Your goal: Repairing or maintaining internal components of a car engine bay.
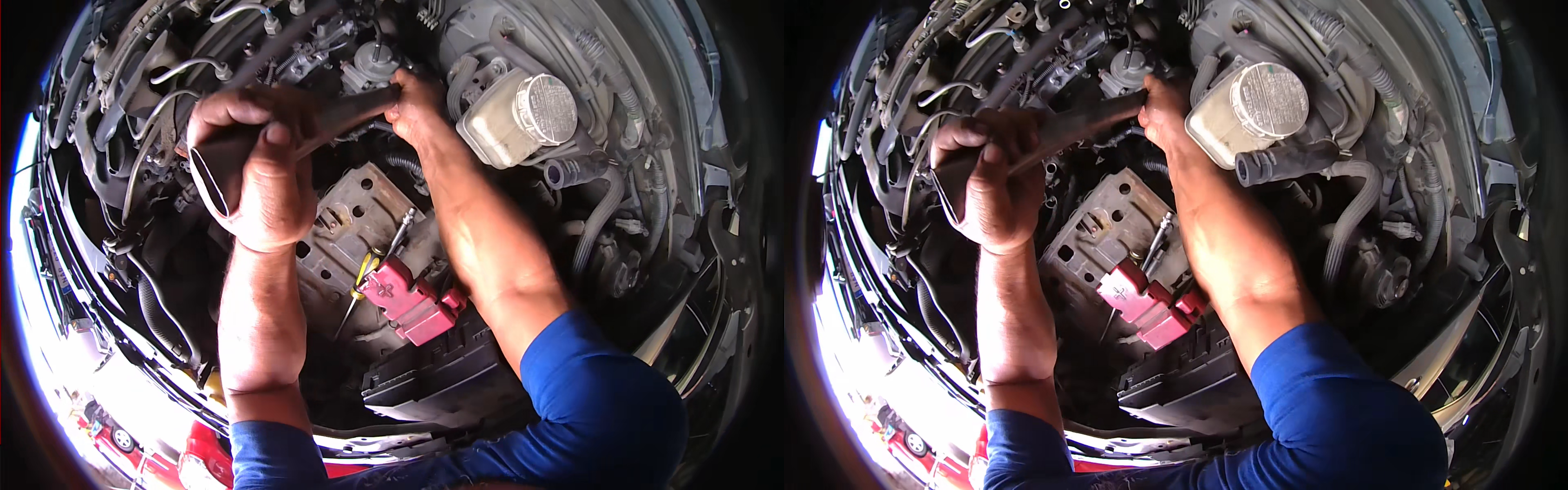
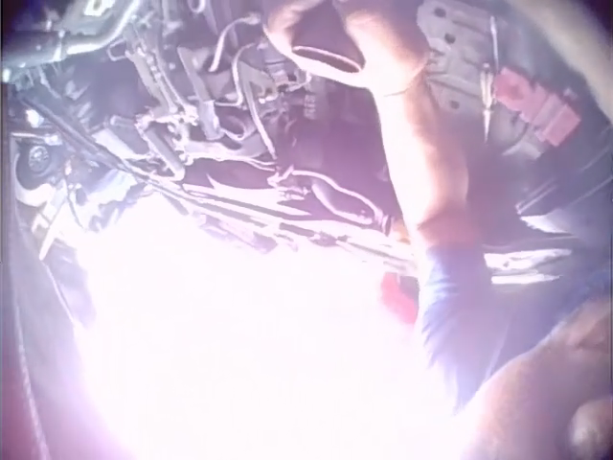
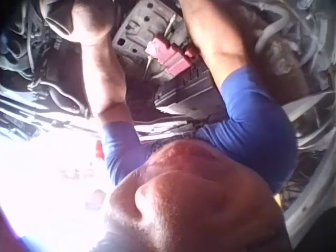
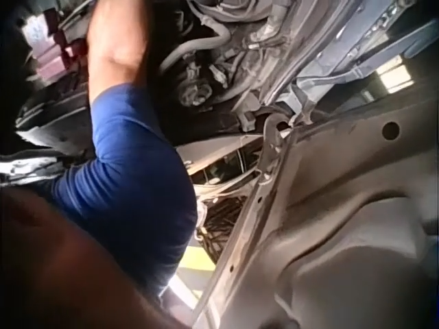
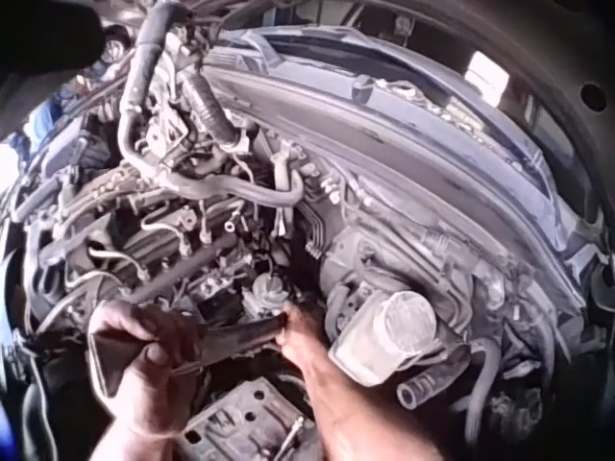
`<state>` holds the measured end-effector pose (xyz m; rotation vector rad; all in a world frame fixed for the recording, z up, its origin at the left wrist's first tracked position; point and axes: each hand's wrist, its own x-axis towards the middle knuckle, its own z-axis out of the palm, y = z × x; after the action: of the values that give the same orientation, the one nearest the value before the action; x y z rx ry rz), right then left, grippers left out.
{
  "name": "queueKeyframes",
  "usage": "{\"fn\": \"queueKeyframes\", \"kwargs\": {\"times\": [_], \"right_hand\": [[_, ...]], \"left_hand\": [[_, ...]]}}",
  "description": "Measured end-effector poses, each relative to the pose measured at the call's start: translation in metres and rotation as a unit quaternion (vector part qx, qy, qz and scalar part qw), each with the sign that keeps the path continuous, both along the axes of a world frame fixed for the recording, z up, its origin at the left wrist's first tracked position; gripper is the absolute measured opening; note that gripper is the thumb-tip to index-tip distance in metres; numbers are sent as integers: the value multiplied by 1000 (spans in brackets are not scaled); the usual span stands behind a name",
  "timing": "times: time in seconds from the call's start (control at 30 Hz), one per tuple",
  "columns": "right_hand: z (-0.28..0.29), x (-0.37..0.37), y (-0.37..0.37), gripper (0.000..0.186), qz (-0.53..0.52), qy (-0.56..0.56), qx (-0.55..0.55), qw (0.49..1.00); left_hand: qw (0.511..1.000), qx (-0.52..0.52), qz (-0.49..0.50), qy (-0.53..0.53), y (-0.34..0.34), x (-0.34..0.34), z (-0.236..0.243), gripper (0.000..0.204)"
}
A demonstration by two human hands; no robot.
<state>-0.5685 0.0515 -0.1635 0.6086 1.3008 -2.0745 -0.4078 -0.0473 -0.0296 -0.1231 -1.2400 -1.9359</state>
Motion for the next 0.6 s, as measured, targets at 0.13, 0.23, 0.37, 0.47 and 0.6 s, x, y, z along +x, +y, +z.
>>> {"fn": "queueKeyframes", "kwargs": {"times": [0.13,0.23,0.37,0.47,0.6], "right_hand": [[14,0,0,10,4,-21,-2,1000],[17,2,-1,10,-24,-16,-6,1000],[12,1,-1,10,-15,4,-21,1000],[9,-3,1,7,15,3,-54,998],[11,-6,5,14,44,13,-34,998]], "left_hand": [[999,-21,-20,24,-3,-7,3,22],[999,-41,-6,22,-3,-10,8,23],[1000,-16,5,12,-1,-15,16,23],[999,0,31,-16,2,-23,22,19],[989,-74,56,-114,-5,-18,28,23]]}}
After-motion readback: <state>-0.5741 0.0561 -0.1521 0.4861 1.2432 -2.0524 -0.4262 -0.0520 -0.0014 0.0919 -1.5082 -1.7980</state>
